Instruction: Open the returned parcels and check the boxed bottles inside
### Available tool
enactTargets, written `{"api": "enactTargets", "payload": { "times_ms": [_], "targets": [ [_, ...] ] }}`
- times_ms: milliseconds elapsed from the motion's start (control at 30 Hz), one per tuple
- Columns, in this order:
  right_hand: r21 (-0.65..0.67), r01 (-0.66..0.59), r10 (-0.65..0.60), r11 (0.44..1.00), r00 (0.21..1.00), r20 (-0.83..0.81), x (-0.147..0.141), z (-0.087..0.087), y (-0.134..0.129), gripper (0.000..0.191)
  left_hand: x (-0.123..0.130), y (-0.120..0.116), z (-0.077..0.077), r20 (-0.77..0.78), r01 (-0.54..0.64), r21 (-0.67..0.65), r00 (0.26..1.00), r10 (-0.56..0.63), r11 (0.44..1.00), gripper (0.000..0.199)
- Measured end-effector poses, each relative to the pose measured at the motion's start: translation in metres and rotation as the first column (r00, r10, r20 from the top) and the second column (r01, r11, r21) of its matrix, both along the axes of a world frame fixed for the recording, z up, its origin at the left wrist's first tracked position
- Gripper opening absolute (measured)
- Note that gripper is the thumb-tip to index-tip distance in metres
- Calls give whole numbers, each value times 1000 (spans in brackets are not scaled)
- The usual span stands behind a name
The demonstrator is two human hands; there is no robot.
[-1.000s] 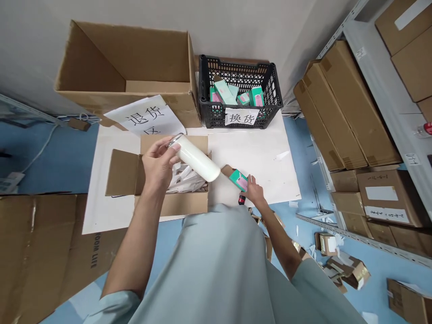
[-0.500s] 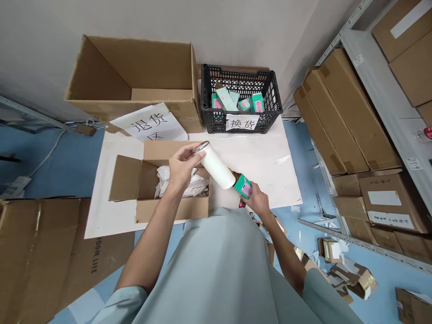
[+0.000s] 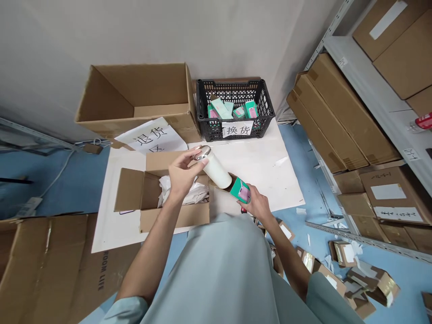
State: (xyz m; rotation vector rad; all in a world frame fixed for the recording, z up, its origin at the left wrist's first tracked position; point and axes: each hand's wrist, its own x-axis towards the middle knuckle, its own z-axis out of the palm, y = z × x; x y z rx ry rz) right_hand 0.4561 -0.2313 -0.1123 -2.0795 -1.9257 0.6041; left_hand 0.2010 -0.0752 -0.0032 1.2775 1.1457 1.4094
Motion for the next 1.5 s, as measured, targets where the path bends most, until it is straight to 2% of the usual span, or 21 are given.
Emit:
{"api": "enactTargets", "payload": {
  "times_ms": [100, 200, 367, 500, 633, 900, 1100, 1300, 1367, 1500],
  "targets": [
    [6, 15, -15, 1000, 999, -38, -8, 1, 3, 73, 1, -7, -1, 28, -36, 10, 999, 36, 999, 49],
    [32, 48, -44, 998, 993, -111, -17, 2, 6, 78, 0, -12, -5, 68, 12, -18, 998, -11, 1000, 51],
    [41, 112, -97, 993, 958, -272, -33, 6, 8, 81, -3, -19, -9, 77, 176, -57, 982, -171, 983, 51],
    [21, 129, -111, 991, 917, -383, -42, 12, 11, 85, -6, -27, -5, 74, 402, -152, 916, -395, 903, 50],
    [6, 172, -154, 985, 899, -409, -47, 15, 12, 87, -8, -32, 0, 30, 492, -171, 868, -495, 853, 48],
    [25, 164, -143, 986, 914, -379, -52, 17, 8, 84, -12, -40, 8, -57, 490, -107, 865, -498, 865, 48],
    [116, 114, -75, 987, 950, -302, -50, 17, 7, 78, -15, -41, 19, -157, 576, -124, 793, -589, 808, 38],
    [112, 148, -106, 983, 943, -316, -45, 19, 10, 79, -9, -51, 25, -375, 577, -161, 715, -590, 801, 37],
    [104, 160, -117, 982, 935, -336, -44, 20, 10, 78, -9, -53, 22, -427, 562, -158, 702, -570, 812, 38],
    [87, 185, -141, 979, 920, -365, -41, 22, 9, 76, -13, -50, 3, -464, 425, -64, 788, -404, 903, 52]
  ]
}}
